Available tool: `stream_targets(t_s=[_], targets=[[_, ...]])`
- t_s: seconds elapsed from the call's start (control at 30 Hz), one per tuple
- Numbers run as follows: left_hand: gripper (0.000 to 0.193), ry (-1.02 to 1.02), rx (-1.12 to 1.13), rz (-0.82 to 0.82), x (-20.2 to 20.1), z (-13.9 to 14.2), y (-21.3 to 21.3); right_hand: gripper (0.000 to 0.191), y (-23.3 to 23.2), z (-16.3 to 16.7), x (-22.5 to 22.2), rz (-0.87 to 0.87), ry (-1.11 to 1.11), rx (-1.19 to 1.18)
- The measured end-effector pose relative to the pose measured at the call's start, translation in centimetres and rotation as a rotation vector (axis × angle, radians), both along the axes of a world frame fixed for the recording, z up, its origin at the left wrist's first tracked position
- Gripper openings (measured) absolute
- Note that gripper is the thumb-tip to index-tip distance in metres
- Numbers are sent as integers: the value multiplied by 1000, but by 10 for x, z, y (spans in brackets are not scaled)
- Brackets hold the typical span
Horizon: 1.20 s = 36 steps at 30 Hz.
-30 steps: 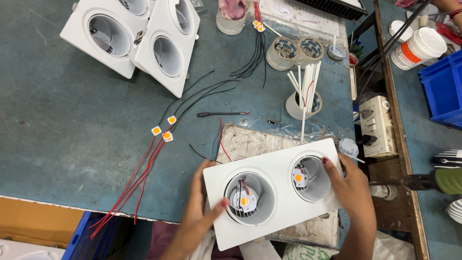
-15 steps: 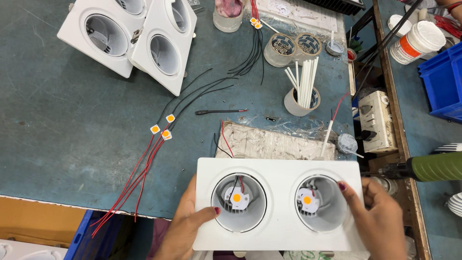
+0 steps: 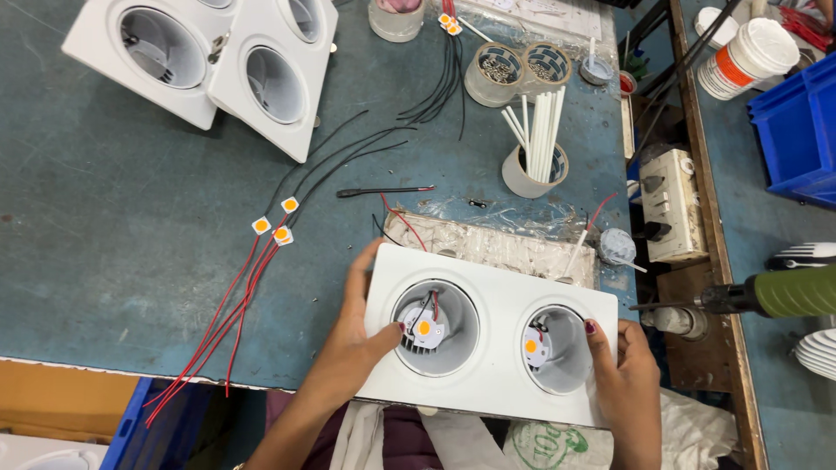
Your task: The person assembles a dual LED light fixture by inserting LED modules into the housing, connecting red and black wires, and securing components with a green power drill. The finished unit is placed into a blue crate.
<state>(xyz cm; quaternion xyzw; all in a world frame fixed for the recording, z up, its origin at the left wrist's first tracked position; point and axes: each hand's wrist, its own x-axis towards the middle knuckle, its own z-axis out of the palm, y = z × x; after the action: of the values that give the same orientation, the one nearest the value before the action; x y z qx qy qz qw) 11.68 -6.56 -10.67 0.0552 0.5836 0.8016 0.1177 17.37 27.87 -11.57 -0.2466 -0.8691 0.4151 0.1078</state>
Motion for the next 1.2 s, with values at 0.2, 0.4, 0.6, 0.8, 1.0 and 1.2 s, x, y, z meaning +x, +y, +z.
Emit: stream_targets(t_s=[0.2,0.4,0.6,0.8,1.0,1.2], targets=[[23,625,-811,182,4,30,-3,58,-33,32,-3,31,65,445],[7,742,-1251,-49,-17,49,19,67,-84,59,-15,189,249,358],[9,803,-1283,-227,-36,49,27,65,-115,55,-20,417,134,425],[16,824,-1391,-367,-41,45,24,66,-109,52,-21,421,100,411],[24,811,-1532,-479,-49,53,26,62,-108,53,-24,459,80,422],[20,784,-1599,-455,-42,57,33,61,-110,56,-22,503,105,450]])
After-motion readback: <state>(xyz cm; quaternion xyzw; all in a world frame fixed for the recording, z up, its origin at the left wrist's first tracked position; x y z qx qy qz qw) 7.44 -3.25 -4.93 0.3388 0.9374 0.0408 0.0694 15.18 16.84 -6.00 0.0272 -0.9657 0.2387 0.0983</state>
